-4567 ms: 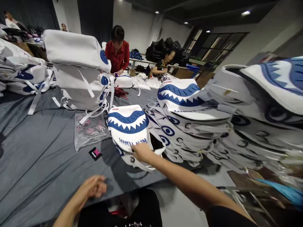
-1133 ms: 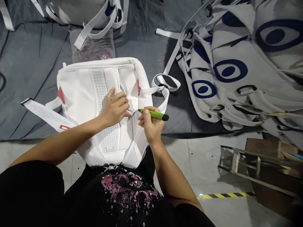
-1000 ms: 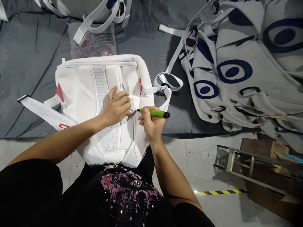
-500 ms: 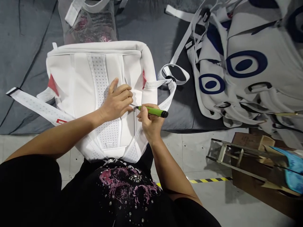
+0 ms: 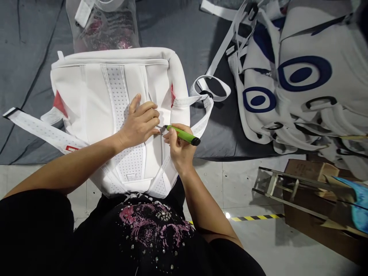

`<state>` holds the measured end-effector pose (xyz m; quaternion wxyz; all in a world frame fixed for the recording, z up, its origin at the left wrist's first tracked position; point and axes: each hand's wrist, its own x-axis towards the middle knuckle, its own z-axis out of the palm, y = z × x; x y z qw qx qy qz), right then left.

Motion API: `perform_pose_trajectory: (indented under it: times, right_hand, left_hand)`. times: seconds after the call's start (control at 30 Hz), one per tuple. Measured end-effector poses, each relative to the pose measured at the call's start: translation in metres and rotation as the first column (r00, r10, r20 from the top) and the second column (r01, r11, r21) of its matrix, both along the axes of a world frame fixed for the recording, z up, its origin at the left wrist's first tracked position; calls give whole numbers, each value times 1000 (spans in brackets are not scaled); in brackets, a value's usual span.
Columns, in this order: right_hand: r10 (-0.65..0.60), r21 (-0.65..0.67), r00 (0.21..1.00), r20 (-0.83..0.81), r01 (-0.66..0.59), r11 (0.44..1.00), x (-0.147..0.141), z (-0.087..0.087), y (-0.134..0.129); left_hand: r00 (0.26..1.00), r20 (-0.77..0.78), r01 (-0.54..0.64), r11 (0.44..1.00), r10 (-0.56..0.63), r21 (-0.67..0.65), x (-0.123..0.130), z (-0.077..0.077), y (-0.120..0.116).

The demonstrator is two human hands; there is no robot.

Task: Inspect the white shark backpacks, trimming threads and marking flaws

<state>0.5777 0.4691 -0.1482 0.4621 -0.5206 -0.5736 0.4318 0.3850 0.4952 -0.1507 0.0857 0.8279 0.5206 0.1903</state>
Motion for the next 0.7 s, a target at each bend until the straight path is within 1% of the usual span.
perform_pose_trajectory:
  times: [0.27, 0.33, 0.4, 0.5, 0.57, 0.63, 0.7]
  right_hand:
    - [47, -45, 999, 6, -46, 998, 2, 2, 4]
    - [40, -56, 999, -5, -41, 998, 3, 2, 4]
    - [55, -49, 998, 9, -54, 997, 3, 2, 4]
    - [60, -35, 996, 61, -58, 998, 3, 4, 4]
    - [46, 3, 994, 95, -46, 999, 3, 4, 4]
    - [59, 42, 984, 168, -67, 997, 4, 4, 6]
    - [81, 49, 972, 218, -94, 994, 7, 2, 5]
  left_hand:
    - [998, 56, 26, 996, -31, 89, -2, -6, 2]
    - [998, 37, 36, 992, -41, 118, -1, -6, 0]
    - [999, -22, 46, 990, -43, 135, -1, -2, -2]
    - [992, -112, 86, 977, -65, 195, -3, 11, -1]
    - [975, -187, 159, 965, -120, 210, -6, 25, 8]
    - [924, -308, 278, 951, -227, 133, -9, 43, 24]
    - [837, -446, 357, 934, -317, 7, -11, 65, 44]
